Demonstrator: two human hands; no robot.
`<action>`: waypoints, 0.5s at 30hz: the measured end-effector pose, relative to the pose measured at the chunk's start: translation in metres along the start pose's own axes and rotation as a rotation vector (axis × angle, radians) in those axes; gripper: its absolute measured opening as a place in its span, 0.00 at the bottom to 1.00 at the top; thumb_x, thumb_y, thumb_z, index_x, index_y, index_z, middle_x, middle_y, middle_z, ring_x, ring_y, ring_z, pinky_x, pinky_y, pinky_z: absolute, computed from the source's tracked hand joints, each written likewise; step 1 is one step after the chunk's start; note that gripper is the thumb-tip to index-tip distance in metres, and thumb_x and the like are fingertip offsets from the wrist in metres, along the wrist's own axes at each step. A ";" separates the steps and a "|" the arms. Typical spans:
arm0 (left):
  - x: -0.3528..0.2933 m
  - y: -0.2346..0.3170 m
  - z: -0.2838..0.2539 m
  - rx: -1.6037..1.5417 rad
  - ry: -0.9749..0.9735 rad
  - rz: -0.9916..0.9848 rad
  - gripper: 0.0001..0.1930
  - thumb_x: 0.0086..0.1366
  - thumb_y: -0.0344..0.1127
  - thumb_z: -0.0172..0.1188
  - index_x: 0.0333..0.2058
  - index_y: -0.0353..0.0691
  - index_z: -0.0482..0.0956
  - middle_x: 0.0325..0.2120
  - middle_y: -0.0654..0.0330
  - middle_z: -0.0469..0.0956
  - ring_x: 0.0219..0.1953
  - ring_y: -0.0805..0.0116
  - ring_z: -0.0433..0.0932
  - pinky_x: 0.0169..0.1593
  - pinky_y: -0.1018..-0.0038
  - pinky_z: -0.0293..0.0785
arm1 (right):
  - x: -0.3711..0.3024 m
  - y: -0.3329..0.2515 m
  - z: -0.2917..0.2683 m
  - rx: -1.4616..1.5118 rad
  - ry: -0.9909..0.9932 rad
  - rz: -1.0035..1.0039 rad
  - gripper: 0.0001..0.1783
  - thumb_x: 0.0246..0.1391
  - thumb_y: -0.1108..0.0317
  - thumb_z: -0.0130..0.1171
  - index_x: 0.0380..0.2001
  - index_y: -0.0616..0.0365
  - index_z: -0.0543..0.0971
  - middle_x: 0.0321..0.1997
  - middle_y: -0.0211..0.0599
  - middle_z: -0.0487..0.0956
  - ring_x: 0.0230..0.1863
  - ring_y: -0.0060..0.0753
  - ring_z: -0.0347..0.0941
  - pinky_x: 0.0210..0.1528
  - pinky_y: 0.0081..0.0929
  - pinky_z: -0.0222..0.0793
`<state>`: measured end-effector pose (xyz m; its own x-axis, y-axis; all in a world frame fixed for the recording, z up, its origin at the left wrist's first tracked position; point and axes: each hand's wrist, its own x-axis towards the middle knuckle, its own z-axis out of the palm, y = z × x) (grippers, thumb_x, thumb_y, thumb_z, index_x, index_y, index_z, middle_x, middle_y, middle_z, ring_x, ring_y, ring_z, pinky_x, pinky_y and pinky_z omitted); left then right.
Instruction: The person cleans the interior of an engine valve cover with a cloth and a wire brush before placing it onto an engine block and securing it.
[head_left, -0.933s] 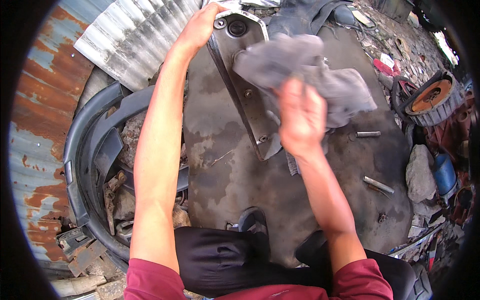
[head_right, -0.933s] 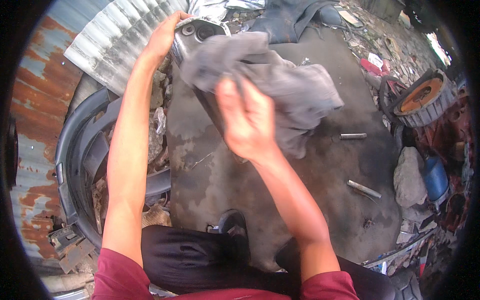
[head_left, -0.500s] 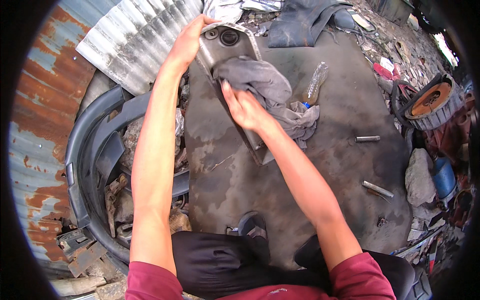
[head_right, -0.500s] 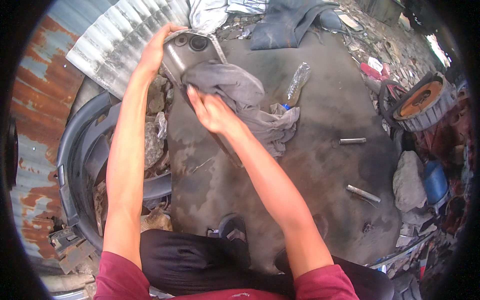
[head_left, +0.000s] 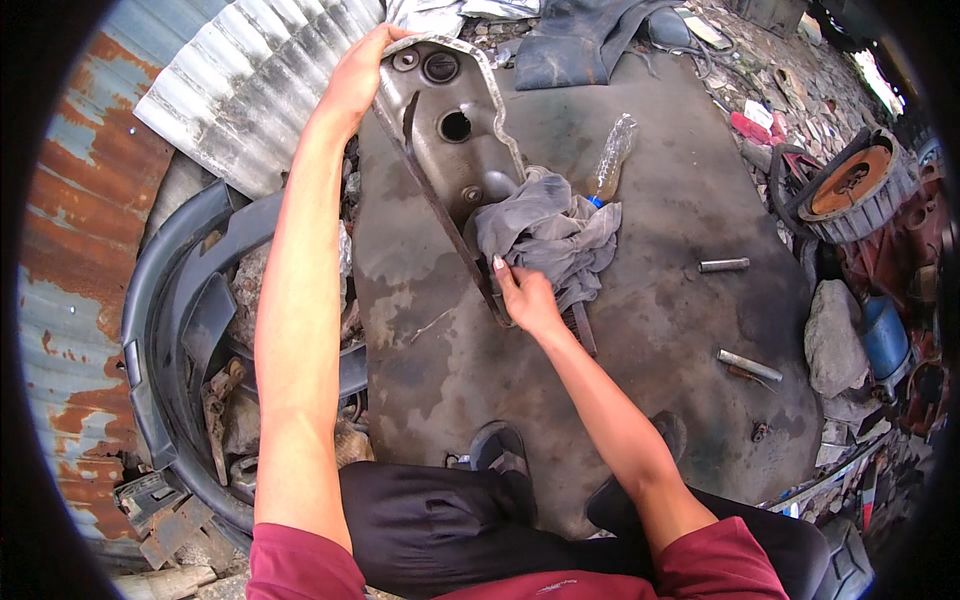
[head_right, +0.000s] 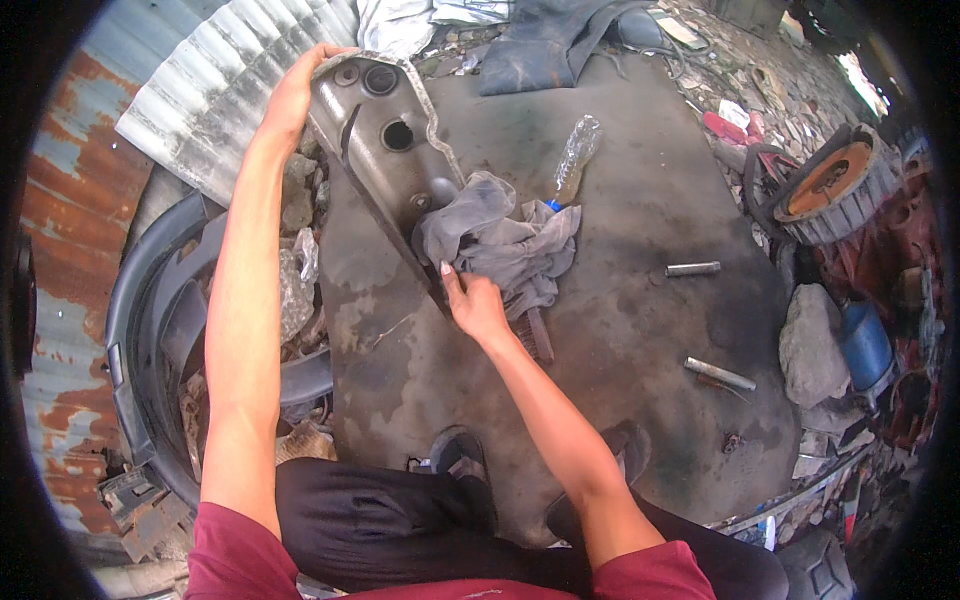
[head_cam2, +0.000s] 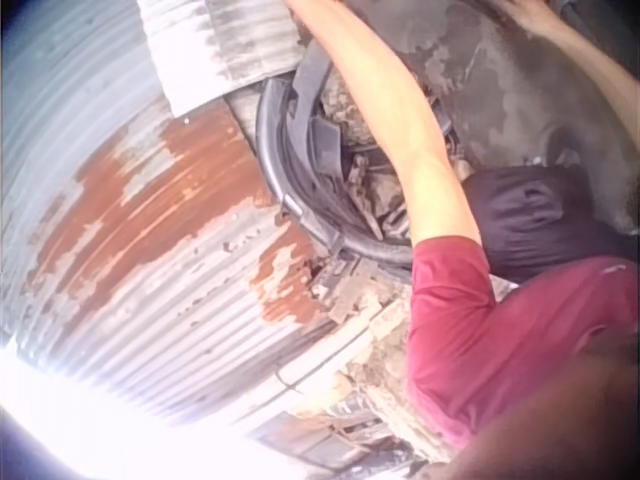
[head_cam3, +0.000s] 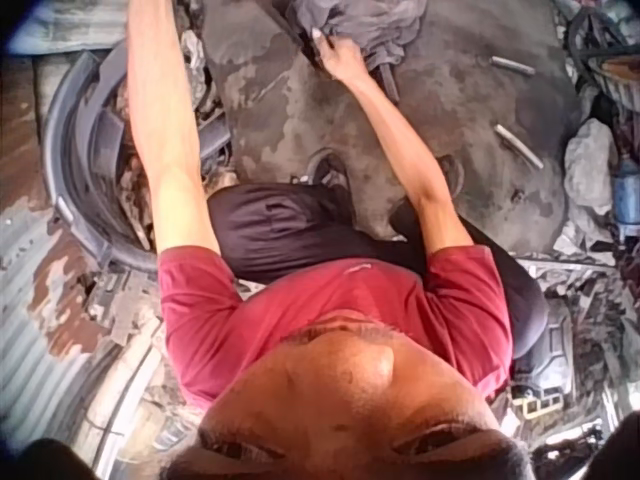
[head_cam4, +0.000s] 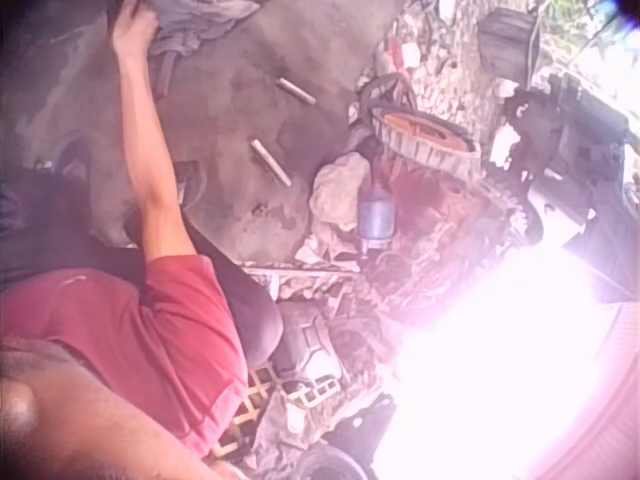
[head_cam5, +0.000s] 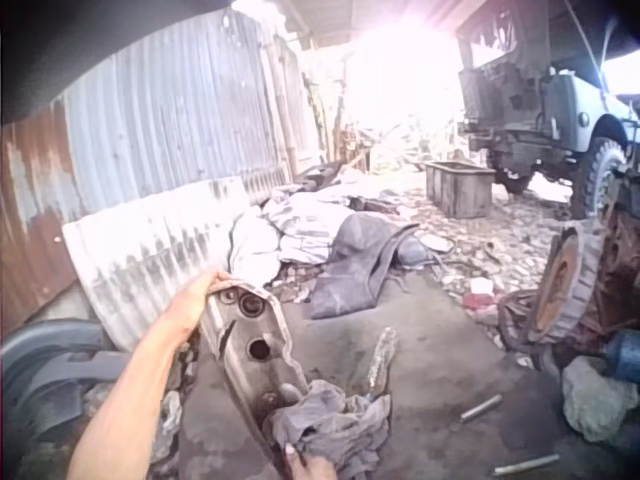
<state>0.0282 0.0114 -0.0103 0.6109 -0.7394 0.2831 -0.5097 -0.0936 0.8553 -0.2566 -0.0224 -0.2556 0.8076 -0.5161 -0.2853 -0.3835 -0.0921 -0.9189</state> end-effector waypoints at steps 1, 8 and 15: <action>0.006 -0.002 0.002 0.017 -0.002 0.020 0.22 0.75 0.45 0.40 0.50 0.41 0.81 0.42 0.64 0.81 0.45 0.76 0.76 0.53 0.76 0.69 | -0.002 -0.008 -0.004 0.122 0.058 0.002 0.40 0.65 0.37 0.50 0.22 0.70 0.78 0.20 0.46 0.77 0.26 0.42 0.73 0.34 0.39 0.68; 0.006 0.007 0.011 0.026 0.002 0.018 0.21 0.74 0.45 0.41 0.46 0.42 0.82 0.43 0.64 0.81 0.46 0.74 0.76 0.54 0.76 0.68 | -0.022 -0.159 -0.119 0.940 0.123 -0.155 0.15 0.60 0.57 0.65 0.40 0.58 0.82 0.38 0.36 0.84 0.37 0.32 0.82 0.45 0.34 0.79; 0.007 -0.001 0.013 0.069 0.008 0.044 0.21 0.74 0.44 0.40 0.46 0.40 0.82 0.43 0.62 0.82 0.48 0.72 0.75 0.57 0.74 0.67 | -0.012 -0.288 -0.299 0.554 0.441 -0.575 0.11 0.56 0.57 0.64 0.32 0.51 0.78 0.26 0.28 0.76 0.25 0.27 0.73 0.30 0.29 0.74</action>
<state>0.0250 -0.0026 -0.0145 0.5918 -0.7384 0.3233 -0.5765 -0.1074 0.8100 -0.2899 -0.2442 0.0939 0.5193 -0.8065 0.2828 0.3878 -0.0725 -0.9189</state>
